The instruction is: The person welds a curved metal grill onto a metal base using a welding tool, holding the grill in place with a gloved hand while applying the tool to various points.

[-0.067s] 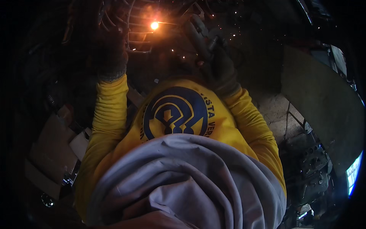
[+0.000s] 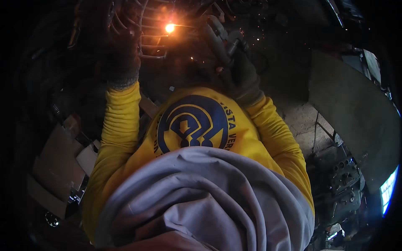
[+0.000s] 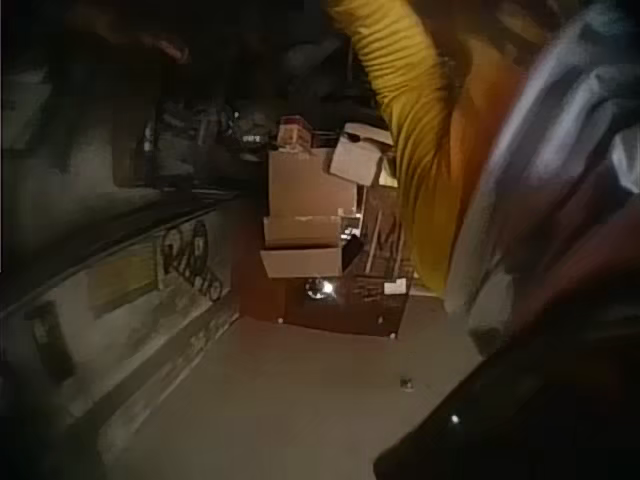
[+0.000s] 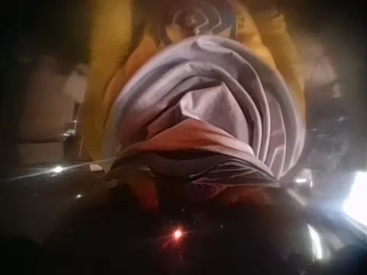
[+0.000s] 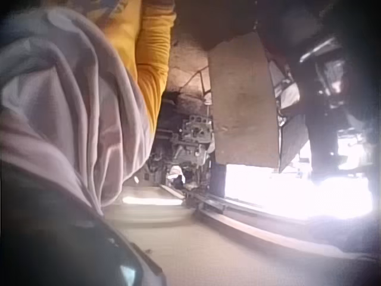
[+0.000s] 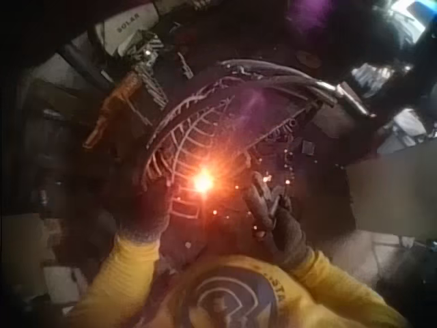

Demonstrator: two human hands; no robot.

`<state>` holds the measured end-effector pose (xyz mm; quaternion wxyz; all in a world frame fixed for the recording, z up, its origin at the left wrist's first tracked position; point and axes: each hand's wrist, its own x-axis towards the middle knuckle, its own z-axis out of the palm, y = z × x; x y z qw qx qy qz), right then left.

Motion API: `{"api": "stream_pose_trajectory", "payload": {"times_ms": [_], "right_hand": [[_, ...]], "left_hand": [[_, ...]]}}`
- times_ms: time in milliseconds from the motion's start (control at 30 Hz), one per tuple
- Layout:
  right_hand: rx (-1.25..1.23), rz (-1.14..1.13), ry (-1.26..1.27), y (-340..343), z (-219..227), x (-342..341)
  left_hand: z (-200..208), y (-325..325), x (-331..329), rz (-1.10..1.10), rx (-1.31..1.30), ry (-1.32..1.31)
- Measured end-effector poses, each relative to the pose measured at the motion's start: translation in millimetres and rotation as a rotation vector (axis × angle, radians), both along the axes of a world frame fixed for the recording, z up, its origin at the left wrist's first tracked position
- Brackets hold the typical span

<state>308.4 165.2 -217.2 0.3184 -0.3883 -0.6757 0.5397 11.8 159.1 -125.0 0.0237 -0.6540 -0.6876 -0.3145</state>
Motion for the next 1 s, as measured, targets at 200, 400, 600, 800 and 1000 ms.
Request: {"api": "stream_pose_trajectory", "payload": {"times_ms": [200,400,600,800,1000], "right_hand": [[0.114,0.003,-0.118,2.7,0.0,2.7],[0.008,0.03,-0.133,2.3,4.6,3.8],[-0.042,0.051,0.13,-2.1,-11.4,-0.6],[-0.019,0.104,0.153,8.5,-3.5,-3.5],[-0.054,0.137,0.022,11.4,-3.0,2.5]], "left_hand": [[12.9,7.1,8.9,0.026,0.039,0.086],[-2.7,12.2,7.6,-0.179,0.119,-0.341],[-14.1,11.5,-4.4,-0.175,0.149,-0.52],[-12.8,10.8,-3.2,-0.188,0.125,-0.513],[-13.0,11.6,-1.7,-0.16,0.109,-0.418]]}}
